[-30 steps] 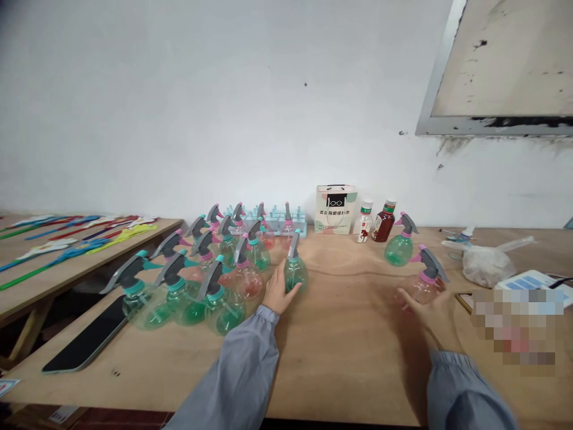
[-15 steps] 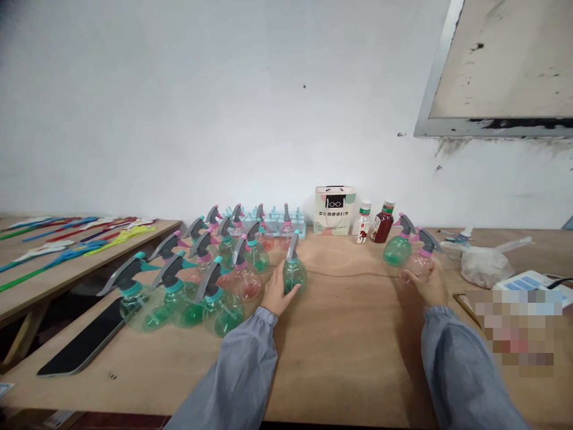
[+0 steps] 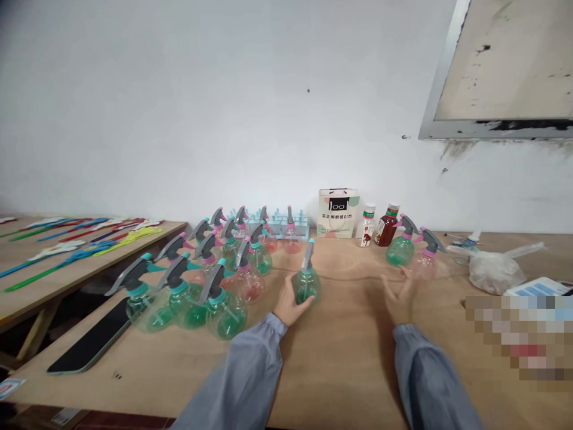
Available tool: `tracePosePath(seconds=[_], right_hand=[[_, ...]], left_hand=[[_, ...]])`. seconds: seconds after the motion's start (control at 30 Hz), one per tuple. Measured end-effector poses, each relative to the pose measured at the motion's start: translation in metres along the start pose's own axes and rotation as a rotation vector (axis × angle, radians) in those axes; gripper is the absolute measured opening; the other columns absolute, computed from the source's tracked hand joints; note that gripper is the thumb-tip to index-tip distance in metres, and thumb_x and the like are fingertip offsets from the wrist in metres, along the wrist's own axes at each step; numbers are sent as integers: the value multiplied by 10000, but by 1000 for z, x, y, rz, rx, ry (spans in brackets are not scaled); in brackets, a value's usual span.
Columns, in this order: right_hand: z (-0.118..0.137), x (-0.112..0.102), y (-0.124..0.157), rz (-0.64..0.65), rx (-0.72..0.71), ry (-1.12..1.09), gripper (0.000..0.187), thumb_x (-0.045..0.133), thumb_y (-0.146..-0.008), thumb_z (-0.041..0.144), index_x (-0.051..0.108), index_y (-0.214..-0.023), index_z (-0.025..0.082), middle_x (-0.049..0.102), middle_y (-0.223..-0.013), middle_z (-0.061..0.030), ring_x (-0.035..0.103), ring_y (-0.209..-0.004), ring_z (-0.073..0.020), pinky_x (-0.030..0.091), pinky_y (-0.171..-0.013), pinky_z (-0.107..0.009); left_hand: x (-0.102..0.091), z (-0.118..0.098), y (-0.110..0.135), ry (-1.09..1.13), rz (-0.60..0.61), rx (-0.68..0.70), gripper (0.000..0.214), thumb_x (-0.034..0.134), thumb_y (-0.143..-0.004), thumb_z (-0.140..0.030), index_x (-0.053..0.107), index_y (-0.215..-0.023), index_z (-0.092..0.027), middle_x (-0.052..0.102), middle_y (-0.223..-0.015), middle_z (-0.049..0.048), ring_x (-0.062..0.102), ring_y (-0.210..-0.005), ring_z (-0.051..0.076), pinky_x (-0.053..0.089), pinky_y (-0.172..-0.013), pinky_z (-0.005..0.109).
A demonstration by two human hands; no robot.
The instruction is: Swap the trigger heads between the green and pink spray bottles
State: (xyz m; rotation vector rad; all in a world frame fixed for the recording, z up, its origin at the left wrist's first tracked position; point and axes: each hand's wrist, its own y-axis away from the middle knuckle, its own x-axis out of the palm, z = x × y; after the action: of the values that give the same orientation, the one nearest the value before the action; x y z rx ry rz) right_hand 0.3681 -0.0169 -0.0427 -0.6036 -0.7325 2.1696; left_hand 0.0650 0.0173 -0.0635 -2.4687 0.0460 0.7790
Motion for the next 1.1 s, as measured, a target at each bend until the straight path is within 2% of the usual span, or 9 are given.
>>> tracePosePath(seconds=[0.17,0.27,0.33,0.43,0.53,0.67,0.8,0.93,1.1], right_hand=[[64,50,29,434,-116,-292,794,757,-725,531,393,-1380,268,452,-1464,-130,415,-1378,-342,293,-1173,-552],[84,60,33,510,-99,-380,815,772,-738,489,363,-1411,275,518,-1416,-126,475,-1340,-289,367,-1140,-514],[86,59,33,532,-80,-410,728,747,-779,461,393,-1390,285,590,-1332,-114,531,-1281,-262,414,-1103,-487],[81,55,35,497,-31,-445,630,715,-813,442,448,-1360,282,607,-1322,-116,558,-1251,-254,449,-1070,-472],[76,55,38,446,-1,-466,580,717,-809,426,504,-1329,280,606,-1338,-109,571,-1237,-258,480,-1037,-462],[75,60,44,462,-30,-486,551,729,-805,390,538,-1312,290,608,-1359,-96,555,-1276,-246,463,-1070,-442],[75,61,47,488,-48,-503,579,703,-829,398,516,-1367,294,580,-1414,-82,517,-1338,-237,391,-1148,-449],[73,59,46,503,-5,-465,503,659,-853,454,587,-1322,288,610,-1386,-80,538,-1318,-253,367,-1162,-473],[74,61,41,502,145,-531,410,598,-857,583,724,-1104,281,725,-1181,-71,576,-1278,-277,309,-1185,-531]], left_hand=[[30,-24,28,10,71,43,827,791,-668,-502,431,-1337,-176,598,-1289,174,581,-1227,341,437,-1058,541],[31,-30,35,55,159,126,927,798,-627,-584,428,-1369,-168,584,-1299,180,569,-1224,360,430,-1055,565],[24,-30,25,106,124,179,862,739,-705,-568,415,-1397,-170,553,-1339,174,531,-1274,343,408,-1093,545],[9,-32,-19,112,-143,93,533,514,-910,-413,457,-1394,-196,448,-1446,149,412,-1402,278,314,-1189,475],[-1,-36,-82,13,-326,-151,463,501,-920,-320,528,-1371,-223,244,-1586,132,257,-1494,307,227,-1221,503],[-6,-38,-152,-57,-275,-315,515,565,-882,-281,535,-1396,-258,161,-1639,122,119,-1527,371,176,-1207,584],[-13,-29,-186,-84,-187,-341,523,572,-883,-343,543,-1396,-250,148,-1652,142,43,-1524,428,107,-1174,675],[-16,-22,-188,-128,-180,-325,564,572,-880,-334,499,-1427,-213,234,-1630,152,63,-1529,397,90,-1193,638],[-5,-23,-150,-173,-326,-293,560,512,-902,-284,441,-1449,-188,257,-1597,181,137,-1527,353,144,-1208,580]])
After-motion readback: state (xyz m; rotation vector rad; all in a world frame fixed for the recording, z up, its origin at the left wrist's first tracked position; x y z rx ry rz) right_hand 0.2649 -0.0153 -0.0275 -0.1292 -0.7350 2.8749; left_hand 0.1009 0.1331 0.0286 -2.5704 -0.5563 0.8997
